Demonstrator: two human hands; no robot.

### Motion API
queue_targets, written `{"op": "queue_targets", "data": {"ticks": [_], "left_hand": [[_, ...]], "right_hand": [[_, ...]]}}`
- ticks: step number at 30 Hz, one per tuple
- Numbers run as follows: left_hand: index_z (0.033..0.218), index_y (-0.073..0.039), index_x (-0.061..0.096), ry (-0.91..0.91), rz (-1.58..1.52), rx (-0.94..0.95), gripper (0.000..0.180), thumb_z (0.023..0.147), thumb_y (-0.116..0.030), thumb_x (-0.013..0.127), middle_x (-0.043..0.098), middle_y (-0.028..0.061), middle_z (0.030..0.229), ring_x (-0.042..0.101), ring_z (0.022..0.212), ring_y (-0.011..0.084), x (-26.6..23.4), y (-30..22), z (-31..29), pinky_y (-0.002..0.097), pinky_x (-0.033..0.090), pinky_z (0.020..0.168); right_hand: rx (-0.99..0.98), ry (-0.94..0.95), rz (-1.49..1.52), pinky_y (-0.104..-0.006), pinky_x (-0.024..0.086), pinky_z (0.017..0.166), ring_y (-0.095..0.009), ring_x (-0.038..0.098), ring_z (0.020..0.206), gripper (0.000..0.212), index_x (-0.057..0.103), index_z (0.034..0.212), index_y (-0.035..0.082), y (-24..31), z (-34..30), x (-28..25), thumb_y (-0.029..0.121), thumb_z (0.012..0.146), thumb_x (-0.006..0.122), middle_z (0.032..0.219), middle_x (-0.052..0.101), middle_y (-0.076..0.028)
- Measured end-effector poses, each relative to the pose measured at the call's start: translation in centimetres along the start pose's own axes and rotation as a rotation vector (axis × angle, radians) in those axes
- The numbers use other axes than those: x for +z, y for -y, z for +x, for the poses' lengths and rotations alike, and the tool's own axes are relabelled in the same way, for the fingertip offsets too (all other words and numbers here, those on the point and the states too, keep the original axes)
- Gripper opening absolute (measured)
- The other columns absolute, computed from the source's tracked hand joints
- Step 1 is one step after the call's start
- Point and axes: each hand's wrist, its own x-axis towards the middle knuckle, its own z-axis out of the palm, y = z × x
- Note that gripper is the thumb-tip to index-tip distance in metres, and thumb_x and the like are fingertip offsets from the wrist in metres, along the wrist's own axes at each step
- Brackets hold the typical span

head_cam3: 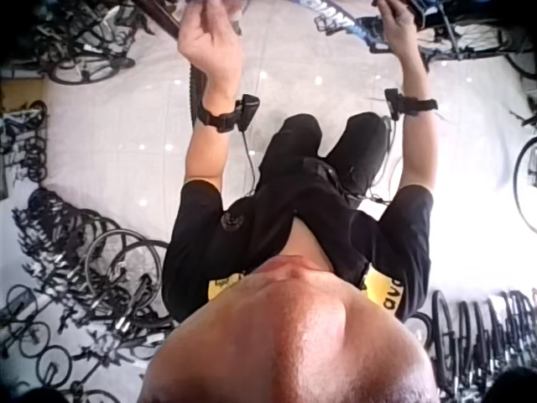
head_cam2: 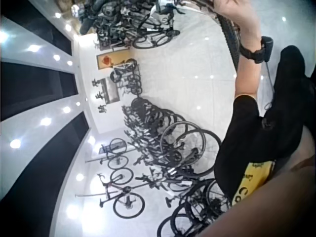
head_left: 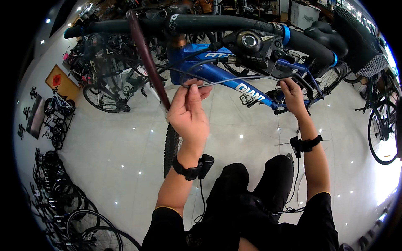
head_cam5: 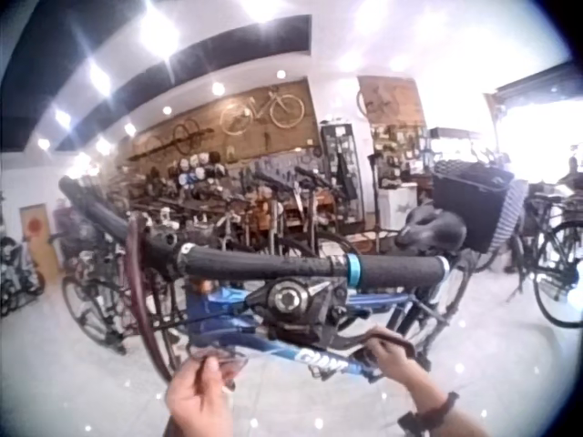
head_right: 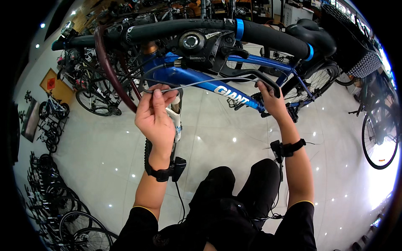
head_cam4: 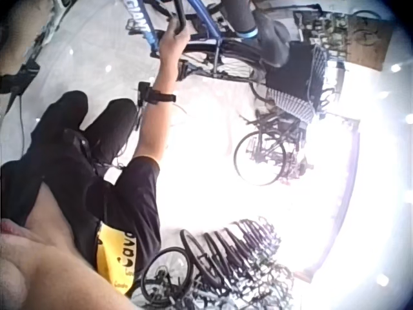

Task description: The person sits on the floor in a bicycle shop and works on a blue Giant bicycle. They use pliers to cut a cable, insert a ferrule, and thread the cable through the handlebar and frame, finally routing it toward the rear derailleur.

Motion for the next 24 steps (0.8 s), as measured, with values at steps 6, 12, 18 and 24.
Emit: {"op": "queue_targets", "data": {"ticks": [6,12,18,24], "left_hand": [[0.114,0.010,0.054,-0.113,-0.123,0.136,0.021,0.100,-0.005,0.049,0.065,0.0136,0.106,0.069,0.093,0.0221,2.9,2.0,-1.3,0.0332,0.057,0.084],[0.118,0.011,0.055,-0.155,0.178,0.241,0.024,0.097,0.000,0.053,0.066,0.0148,0.107,0.069,0.086,0.0197,3.3,2.3,-1.5,0.0305,0.058,0.079],[0.111,0.007,0.062,-0.029,0.203,0.133,0.020,0.095,-0.003,0.058,0.068,0.0138,0.093,0.069,0.075,0.0183,1.7,1.3,-2.3,0.0271,0.057,0.069],[0.140,0.005,0.038,0.322,-0.009,0.090,0.042,0.100,-0.006,0.047,0.064,0.0166,0.104,0.069,0.084,0.0178,3.0,2.1,-0.9,0.0288,0.056,0.079]], "right_hand": [[0.106,0.129,-0.242,-0.0403,0.048,0.069,-0.039,0.060,0.076,0.022,0.058,0.098,0.000,-0.1,-0.1,4.1,0.021,0.097,0.051,0.081,0.062,-0.022],[0.125,-0.029,-0.307,-0.0425,0.048,0.069,-0.041,0.062,0.079,0.027,0.057,0.099,0.001,-0.8,1.5,7.1,0.028,0.097,0.055,0.084,0.064,-0.023],[0.011,0.189,-0.165,-0.0374,0.048,0.066,-0.030,0.059,0.072,0.034,0.061,0.095,-0.002,1.3,0.5,7.1,0.032,0.092,0.064,0.083,0.062,-0.017],[-0.112,0.271,0.033,-0.0265,0.038,0.059,-0.010,0.045,0.067,0.020,0.063,0.090,-0.001,4.4,-0.5,7.4,0.019,0.095,0.063,0.073,0.050,-0.001]]}}
